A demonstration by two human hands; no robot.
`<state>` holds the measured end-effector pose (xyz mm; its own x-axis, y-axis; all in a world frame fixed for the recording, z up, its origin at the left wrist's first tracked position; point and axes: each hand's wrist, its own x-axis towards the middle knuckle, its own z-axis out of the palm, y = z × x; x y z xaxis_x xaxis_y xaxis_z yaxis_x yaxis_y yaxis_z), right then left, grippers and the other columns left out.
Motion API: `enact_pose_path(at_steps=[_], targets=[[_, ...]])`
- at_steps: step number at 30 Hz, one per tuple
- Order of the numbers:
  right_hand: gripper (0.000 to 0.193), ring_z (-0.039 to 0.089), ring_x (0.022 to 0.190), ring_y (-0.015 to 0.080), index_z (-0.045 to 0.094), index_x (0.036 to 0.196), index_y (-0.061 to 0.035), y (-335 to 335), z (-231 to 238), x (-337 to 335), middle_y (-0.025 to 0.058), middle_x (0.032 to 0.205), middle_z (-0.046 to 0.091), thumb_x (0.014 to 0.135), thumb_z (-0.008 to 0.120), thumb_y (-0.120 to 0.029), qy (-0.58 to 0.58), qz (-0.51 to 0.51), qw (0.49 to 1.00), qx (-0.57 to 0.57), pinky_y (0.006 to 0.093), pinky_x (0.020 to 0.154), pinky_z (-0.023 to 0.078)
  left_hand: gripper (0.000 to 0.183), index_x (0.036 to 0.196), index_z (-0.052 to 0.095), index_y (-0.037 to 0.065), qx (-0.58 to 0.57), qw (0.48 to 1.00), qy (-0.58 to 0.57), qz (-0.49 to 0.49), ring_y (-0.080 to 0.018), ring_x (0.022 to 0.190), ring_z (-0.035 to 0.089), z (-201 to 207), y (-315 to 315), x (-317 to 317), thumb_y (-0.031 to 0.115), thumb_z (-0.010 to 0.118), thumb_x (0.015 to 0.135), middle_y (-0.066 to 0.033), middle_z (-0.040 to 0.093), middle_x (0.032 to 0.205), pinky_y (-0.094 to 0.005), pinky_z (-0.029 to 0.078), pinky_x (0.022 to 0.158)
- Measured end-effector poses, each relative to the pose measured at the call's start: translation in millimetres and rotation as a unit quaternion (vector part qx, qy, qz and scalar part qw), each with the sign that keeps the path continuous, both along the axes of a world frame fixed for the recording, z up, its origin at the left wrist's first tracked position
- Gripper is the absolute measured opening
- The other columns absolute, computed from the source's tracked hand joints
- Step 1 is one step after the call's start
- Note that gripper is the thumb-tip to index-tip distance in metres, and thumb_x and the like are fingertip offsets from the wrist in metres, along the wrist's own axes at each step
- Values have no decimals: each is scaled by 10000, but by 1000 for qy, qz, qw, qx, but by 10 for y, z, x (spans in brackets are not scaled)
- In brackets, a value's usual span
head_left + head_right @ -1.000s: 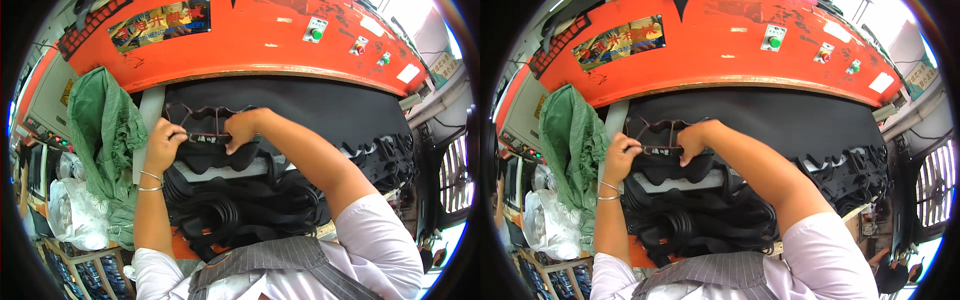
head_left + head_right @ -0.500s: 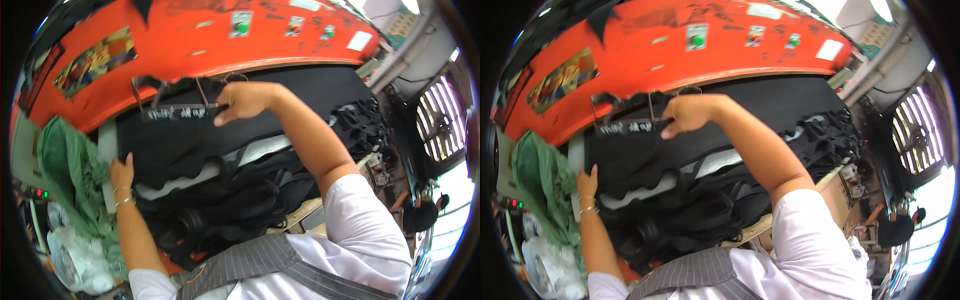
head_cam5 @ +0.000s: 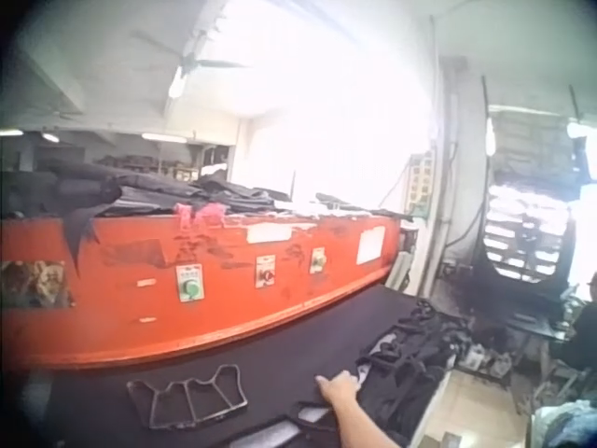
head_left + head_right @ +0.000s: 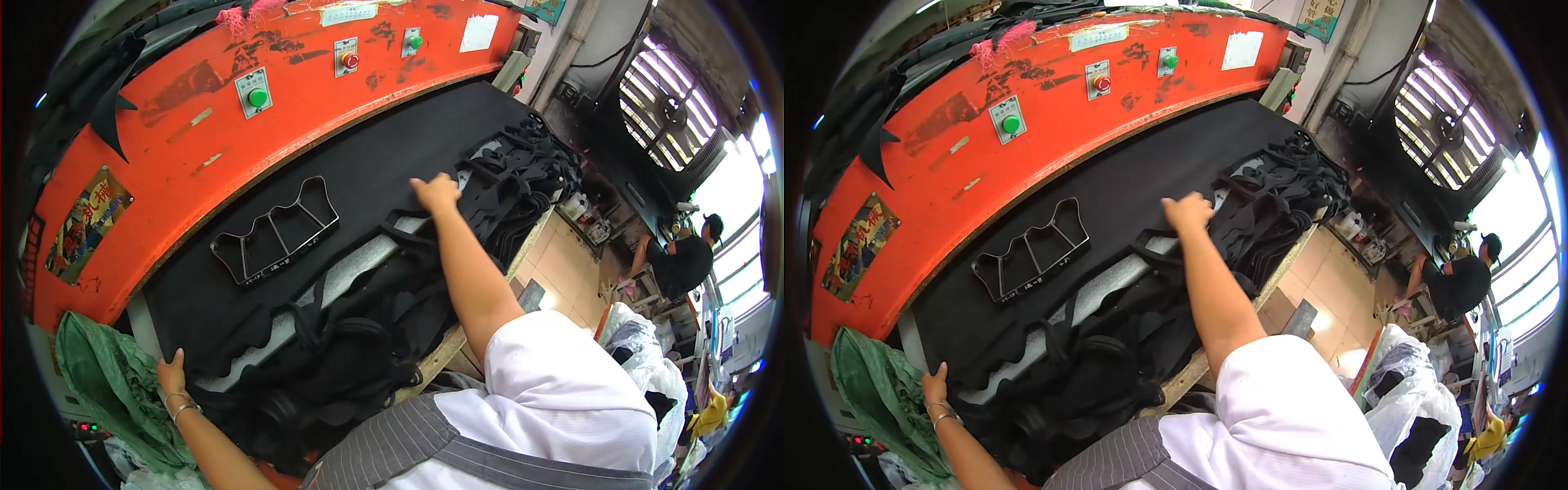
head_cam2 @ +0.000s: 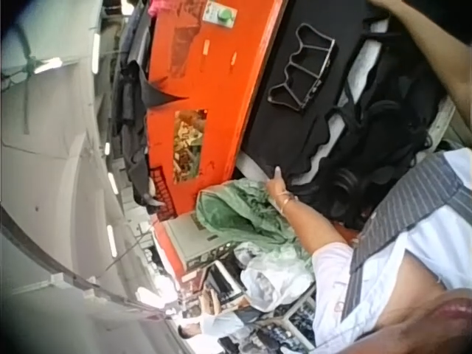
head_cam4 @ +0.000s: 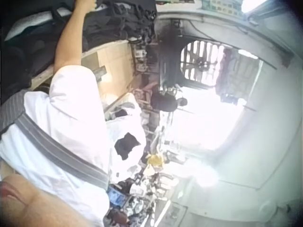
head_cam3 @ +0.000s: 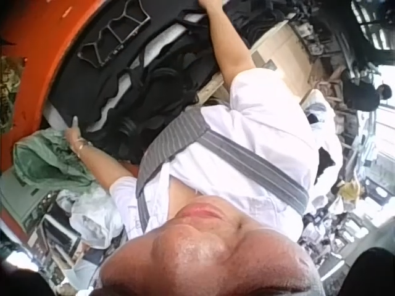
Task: Cutting out shoe upper components from a sheet of material using a hydraulic clicker press and metal dies.
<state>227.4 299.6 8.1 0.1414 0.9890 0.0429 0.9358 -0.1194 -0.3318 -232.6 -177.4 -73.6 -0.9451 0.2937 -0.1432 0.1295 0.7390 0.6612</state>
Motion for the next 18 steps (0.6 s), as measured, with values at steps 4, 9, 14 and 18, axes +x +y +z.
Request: enact_pose_path(at_steps=[4,9,14,18], targets=[[732,421,1282,392,555,1272,9,477,-153,360,237,1339,491,763,717,-491,265,-199,938,-99,430,1031,391,806,1288,402,-195,-37,998,50,-10,-393,1187,522,-86,-17,-3,349,741,799,-337,489,1294,-417,412,1005],[622,526,1175,326,611,1211,-49,810,-130,446,125,1300,559,778,726,-480,120,-134,977,-112,403,861,491,787,1299,400,-177,10,999,-22,42,-356,971,637,106,89,227,332,742,806,-313,529,1242,-382,579,648],[511,518,1049,250,590,1125,-151,1226,-218,507,57,1141,567,764,750,-475,395,-205,854,-269,392,749,485,784,1320,390,-156,2,998,-8,58,-320,852,665,28,98,236,321,743,808,-288,552,1213,-326,553,476],[645,411,1275,257,491,1287,-70,1196,-288,195,82,1357,494,796,742,-403,380,-139,876,-263,434,895,460,765,1298,415,-165,-15,997,17,74,-310,800,675,130,-142,269,321,744,807,-294,566,1186,-320,543,470]])
